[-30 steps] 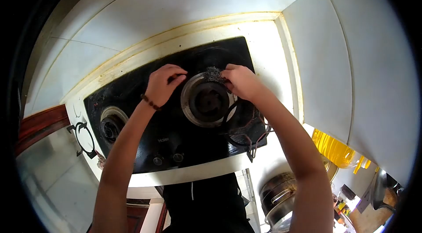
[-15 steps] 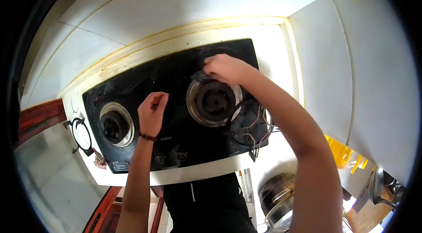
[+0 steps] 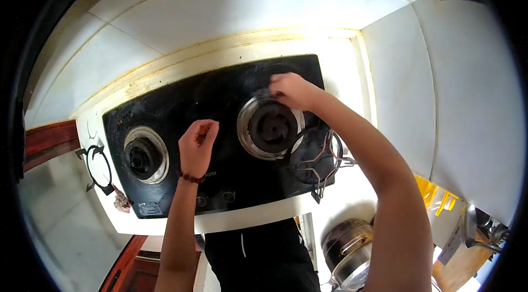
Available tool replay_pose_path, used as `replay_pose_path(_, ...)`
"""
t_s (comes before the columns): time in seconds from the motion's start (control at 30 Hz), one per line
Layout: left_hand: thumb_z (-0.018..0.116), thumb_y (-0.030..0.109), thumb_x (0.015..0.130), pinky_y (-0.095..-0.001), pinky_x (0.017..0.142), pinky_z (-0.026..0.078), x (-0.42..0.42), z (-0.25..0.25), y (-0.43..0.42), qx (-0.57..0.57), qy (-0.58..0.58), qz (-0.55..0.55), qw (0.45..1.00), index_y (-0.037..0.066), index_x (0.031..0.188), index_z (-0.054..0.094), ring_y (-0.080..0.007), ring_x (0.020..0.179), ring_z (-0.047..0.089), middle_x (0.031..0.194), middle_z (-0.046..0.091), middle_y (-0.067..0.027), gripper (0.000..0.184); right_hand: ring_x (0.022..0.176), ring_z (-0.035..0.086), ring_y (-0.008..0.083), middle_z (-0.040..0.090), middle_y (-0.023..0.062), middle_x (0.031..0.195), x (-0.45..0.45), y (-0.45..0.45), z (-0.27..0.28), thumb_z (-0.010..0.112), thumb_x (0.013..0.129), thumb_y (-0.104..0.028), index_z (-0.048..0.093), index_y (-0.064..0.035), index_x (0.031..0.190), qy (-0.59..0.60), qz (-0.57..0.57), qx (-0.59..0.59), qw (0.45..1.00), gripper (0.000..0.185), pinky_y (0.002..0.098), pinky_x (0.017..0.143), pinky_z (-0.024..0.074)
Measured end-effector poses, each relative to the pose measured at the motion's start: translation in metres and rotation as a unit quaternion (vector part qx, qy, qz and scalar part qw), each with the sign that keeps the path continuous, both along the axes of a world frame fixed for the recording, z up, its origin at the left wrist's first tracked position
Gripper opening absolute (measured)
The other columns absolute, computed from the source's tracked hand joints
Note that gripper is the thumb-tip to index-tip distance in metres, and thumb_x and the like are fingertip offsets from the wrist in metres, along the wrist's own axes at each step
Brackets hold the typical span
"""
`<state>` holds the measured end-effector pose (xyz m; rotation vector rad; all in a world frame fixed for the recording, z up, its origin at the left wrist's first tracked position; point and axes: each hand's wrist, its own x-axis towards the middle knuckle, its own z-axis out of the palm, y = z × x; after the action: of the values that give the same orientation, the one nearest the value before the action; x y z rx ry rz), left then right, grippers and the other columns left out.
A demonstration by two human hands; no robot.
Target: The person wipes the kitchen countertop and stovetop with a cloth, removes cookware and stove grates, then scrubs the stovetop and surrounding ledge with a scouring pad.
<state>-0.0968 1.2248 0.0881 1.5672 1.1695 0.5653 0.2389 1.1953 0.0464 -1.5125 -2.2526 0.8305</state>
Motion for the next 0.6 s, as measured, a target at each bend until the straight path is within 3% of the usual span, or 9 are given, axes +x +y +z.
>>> replay_pose_path(0.13,0.074,0.02,0.098,-0.0253,0.065,0.049,-0.02,-0.006,0.0,-0.006,0.015,0.026,1.0,0.004,0.104,0.076,-0.0108,0.075,0.064,0.092,0.074,-0.0045,0.017,0.085,0.064,0.04,0.06,0.0173,0.09,0.022,-0.036,0.012,0.077,0.073,0.003,0.064,-0.0001,0.086,0.0,-0.064,-0.105,0.992,0.019,0.0461,0.075,0.0537)
replay_pose_path(0.23,0.074,0.024,0.098,-0.0261,0.067,0.051,-0.004,-0.009,-0.008,0.013,0.01,0.051,0.999,0.004,0.104,0.076,-0.0118,0.074,0.064,0.092,0.074,-0.0052,0.02,0.089,0.067,0.0381,0.062,0.0163,0.091,-0.01,0.007,0.001,0.079,0.072,0.003,0.065,0.0016,0.088,0.035,-0.022,0.027,0.999,0.021,0.0432,0.074,0.0555)
replay_pose_path(0.3,0.074,0.025,0.098,-0.0274,0.068,0.052,0.004,0.002,-0.01,-0.01,-0.006,0.001,1.0,0.004,0.104,0.075,-0.0134,0.073,0.065,0.092,0.074,-0.0066,0.021,0.088,0.067,0.0382,0.062,0.0165,0.091,-0.017,-0.005,0.0,0.077,0.071,0.005,0.064,0.002,0.089,0.07,-0.038,0.052,0.995,0.023,0.0429,0.073,0.0552)
replay_pose_path(0.4,0.074,0.023,0.098,-0.0284,0.068,0.053,-0.014,0.004,-0.011,-0.005,0.009,0.018,1.0,0.004,0.104,0.075,-0.0146,0.073,0.066,0.092,0.075,-0.0067,0.02,0.092,0.066,0.0389,0.063,0.0177,0.096,0.012,-0.035,0.016,0.076,0.07,0.005,0.067,0.0006,0.09,-0.002,-0.099,-0.07,0.993,0.022,0.0468,0.079,0.0545)
replay_pose_path(0.6,0.073,0.021,0.097,-0.0278,0.066,0.051,-0.028,-0.004,-0.024,-0.002,0.008,0.048,0.999,0.004,0.102,0.075,-0.0141,0.074,0.066,0.093,0.075,-0.0057,0.018,0.099,0.067,0.0413,0.067,0.0184,0.098,-0.047,0.024,0.011,0.078,0.072,0.0,0.073,-0.0022,0.094,-0.08,-0.028,-0.02,0.996,0.023,0.0484,0.084,0.0561)
